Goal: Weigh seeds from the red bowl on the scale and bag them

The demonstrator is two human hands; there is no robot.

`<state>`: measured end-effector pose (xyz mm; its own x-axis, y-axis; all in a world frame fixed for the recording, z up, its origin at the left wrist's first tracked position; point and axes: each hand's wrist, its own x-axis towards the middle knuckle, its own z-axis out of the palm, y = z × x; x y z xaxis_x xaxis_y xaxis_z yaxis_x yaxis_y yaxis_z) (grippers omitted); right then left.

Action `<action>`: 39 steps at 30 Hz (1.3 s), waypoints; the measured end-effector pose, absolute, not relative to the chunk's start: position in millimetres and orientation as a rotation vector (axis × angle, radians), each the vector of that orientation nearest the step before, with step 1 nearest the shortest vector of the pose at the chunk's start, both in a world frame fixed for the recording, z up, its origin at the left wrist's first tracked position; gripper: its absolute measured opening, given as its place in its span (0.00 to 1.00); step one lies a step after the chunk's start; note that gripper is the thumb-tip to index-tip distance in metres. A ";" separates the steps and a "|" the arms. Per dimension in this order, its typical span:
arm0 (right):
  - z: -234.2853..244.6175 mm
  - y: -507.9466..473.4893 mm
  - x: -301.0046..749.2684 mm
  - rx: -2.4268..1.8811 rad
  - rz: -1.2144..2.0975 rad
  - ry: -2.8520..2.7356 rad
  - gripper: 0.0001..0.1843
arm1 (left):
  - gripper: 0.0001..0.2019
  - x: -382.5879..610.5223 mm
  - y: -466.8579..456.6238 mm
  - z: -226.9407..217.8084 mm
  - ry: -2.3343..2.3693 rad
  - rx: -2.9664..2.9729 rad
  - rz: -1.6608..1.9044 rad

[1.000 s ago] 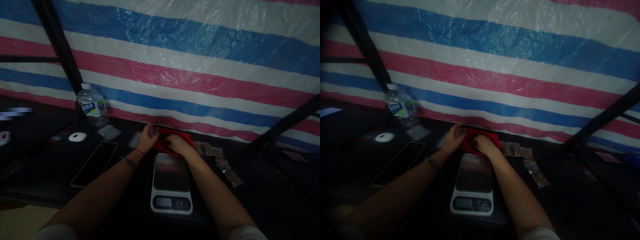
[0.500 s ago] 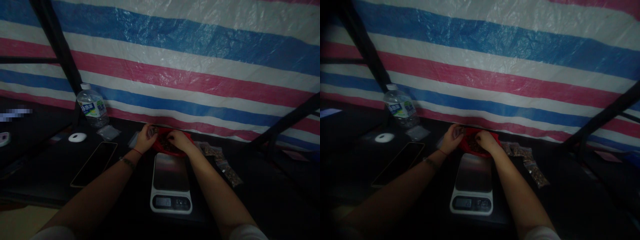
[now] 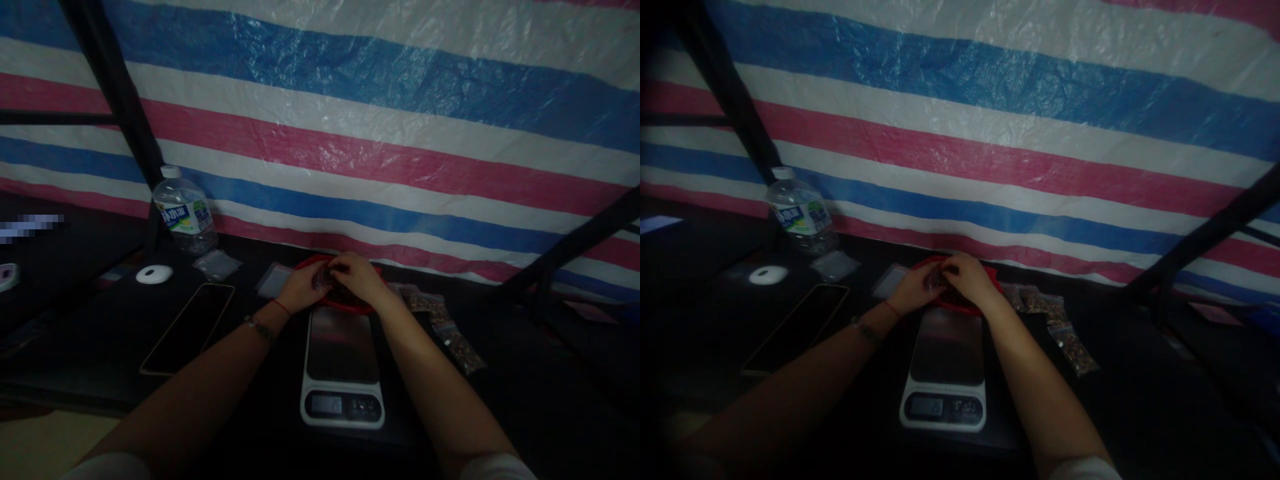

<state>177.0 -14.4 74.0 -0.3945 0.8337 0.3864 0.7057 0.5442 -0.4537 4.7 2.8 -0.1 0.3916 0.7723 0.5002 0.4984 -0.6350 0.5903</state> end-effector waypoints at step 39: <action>64.7 -8.5 180.0 -1.457 0.313 -2.239 0.12 | 0.22 6.9 6.7 -7.2 1.179 2.272 1.019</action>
<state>180.0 -8.5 64.7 -0.3425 0.9073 0.2438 0.8056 0.4171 -0.4208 6.9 6.7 -7.2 0.3836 0.8192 0.4263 0.5407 -0.5734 0.6155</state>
